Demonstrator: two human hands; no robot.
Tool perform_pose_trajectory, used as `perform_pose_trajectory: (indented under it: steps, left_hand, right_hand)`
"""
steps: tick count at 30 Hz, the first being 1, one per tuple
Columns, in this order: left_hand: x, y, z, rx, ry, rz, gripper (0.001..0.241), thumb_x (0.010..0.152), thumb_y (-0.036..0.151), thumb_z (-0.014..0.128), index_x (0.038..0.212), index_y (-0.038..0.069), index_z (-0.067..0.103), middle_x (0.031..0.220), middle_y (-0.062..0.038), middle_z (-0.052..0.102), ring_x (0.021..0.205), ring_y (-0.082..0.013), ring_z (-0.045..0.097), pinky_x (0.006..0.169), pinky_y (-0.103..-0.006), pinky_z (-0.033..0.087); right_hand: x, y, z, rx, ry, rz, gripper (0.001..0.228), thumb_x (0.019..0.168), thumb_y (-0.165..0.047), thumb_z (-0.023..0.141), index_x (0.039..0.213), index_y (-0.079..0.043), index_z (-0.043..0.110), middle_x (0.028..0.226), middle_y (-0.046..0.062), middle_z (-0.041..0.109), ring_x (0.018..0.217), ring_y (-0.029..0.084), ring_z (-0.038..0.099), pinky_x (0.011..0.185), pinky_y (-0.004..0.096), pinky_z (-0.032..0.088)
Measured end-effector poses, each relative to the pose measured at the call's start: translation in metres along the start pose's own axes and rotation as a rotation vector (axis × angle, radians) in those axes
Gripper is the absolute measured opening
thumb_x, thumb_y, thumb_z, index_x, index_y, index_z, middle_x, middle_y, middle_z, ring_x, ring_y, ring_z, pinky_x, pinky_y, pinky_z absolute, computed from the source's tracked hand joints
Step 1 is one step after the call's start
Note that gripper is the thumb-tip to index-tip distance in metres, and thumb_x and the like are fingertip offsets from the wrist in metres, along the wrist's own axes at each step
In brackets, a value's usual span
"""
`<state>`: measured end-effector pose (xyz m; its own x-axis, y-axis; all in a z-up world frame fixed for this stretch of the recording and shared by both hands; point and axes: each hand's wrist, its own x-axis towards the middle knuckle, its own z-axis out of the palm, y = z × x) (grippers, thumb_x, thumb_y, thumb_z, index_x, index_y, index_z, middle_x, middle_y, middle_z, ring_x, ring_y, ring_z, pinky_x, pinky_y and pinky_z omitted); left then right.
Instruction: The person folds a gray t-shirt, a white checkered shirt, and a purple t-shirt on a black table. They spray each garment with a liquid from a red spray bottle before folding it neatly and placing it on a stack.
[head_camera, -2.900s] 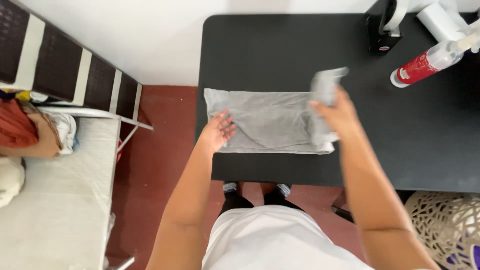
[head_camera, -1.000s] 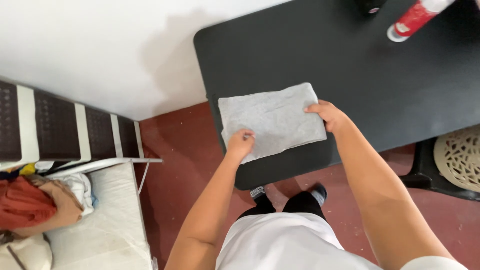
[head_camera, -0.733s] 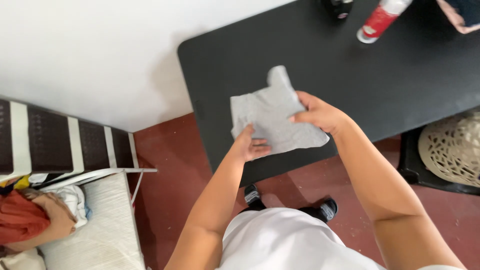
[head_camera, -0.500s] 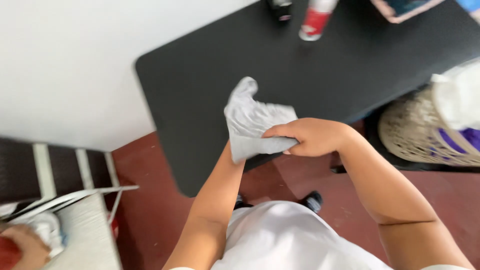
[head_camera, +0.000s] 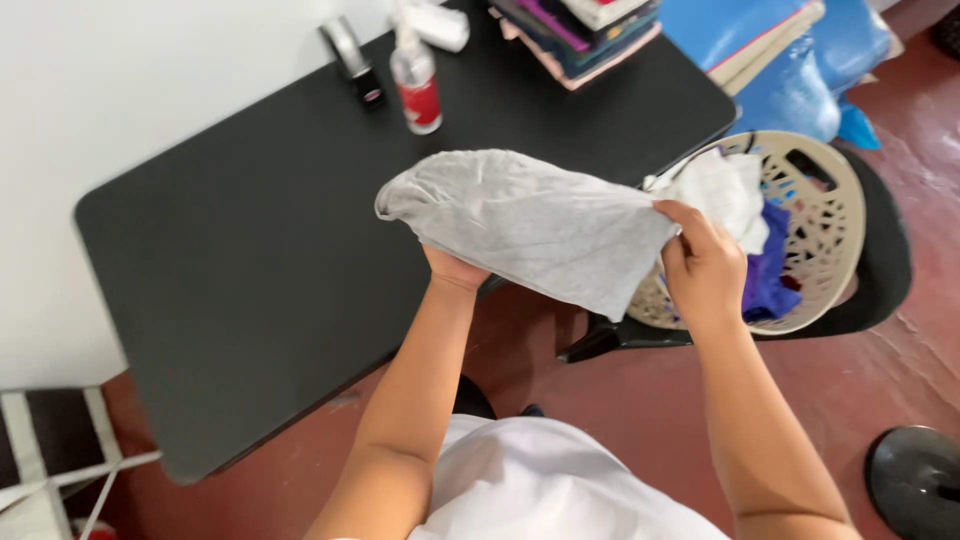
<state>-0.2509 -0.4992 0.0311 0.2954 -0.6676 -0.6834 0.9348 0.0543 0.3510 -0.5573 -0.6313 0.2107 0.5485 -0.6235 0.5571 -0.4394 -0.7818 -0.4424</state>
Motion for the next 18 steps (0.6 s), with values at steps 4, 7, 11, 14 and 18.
perform_pose_trajectory:
  steps: [4,7,11,14,18]
  left_hand:
    - [0.039,-0.015,0.048,-0.013,-0.017,0.011,0.068,0.098,0.069,0.034,0.153,0.030,0.027,0.155,-0.026,0.041,0.136,-0.0540,0.043,0.103,-0.0695,0.044]
    - [0.075,-0.006,0.085,-0.026,-0.026,0.031,0.069,0.098,0.070,0.033,0.153,0.030,0.028,0.155,-0.025,0.040,0.138,-0.0529,0.042,0.104,-0.0696,0.043]
    - [0.138,0.032,0.139,-0.048,-0.038,0.057,0.071,0.097,0.071,0.032,0.154,0.029,0.030,0.157,-0.023,0.040,0.140,-0.0514,0.040,0.106,-0.0697,0.040]
    - [0.198,0.077,0.192,-0.065,-0.056,0.071,0.072,0.097,0.072,0.032,0.154,0.029,0.031,0.157,-0.022,0.039,0.141,-0.0504,0.040,0.108,-0.0697,0.039]
    - [0.287,0.169,0.280,-0.088,-0.082,0.106,0.074,0.096,0.074,0.031,0.154,0.028,0.033,0.159,-0.021,0.038,0.143,-0.0488,0.038,0.110,-0.0698,0.037]
  right_hand:
    - [0.018,0.029,-0.004,0.562,-0.089,0.508,0.042,0.102,0.000,0.048,0.130,-0.025,0.067,0.071,0.009,0.063,0.063,0.018,0.066,0.067,0.029,0.060]
    - [0.039,0.069,0.015,0.977,-0.100,0.672,0.034,0.102,-0.006,0.049,0.132,-0.019,0.057,0.093,0.008,0.068,0.080,0.016,0.070,0.079,0.032,0.060]
    - [0.092,0.106,0.044,1.260,-0.109,0.775,0.032,0.095,-0.016,0.053,0.127,-0.014,0.054,0.089,0.008,0.066,0.073,0.022,0.074,0.064,0.036,0.063]
    - [0.154,0.125,0.073,1.154,-0.049,0.685,0.041,0.092,-0.004,0.065,0.129,-0.011,0.050,0.094,0.009,0.062,0.069,0.020,0.070,0.054,0.032,0.062]
    - [0.262,0.140,0.103,1.025,0.012,0.510,0.054,0.088,0.007,0.071,0.130,-0.013,0.044,0.112,0.009,0.058,0.082,0.014,0.064,0.054,0.022,0.061]
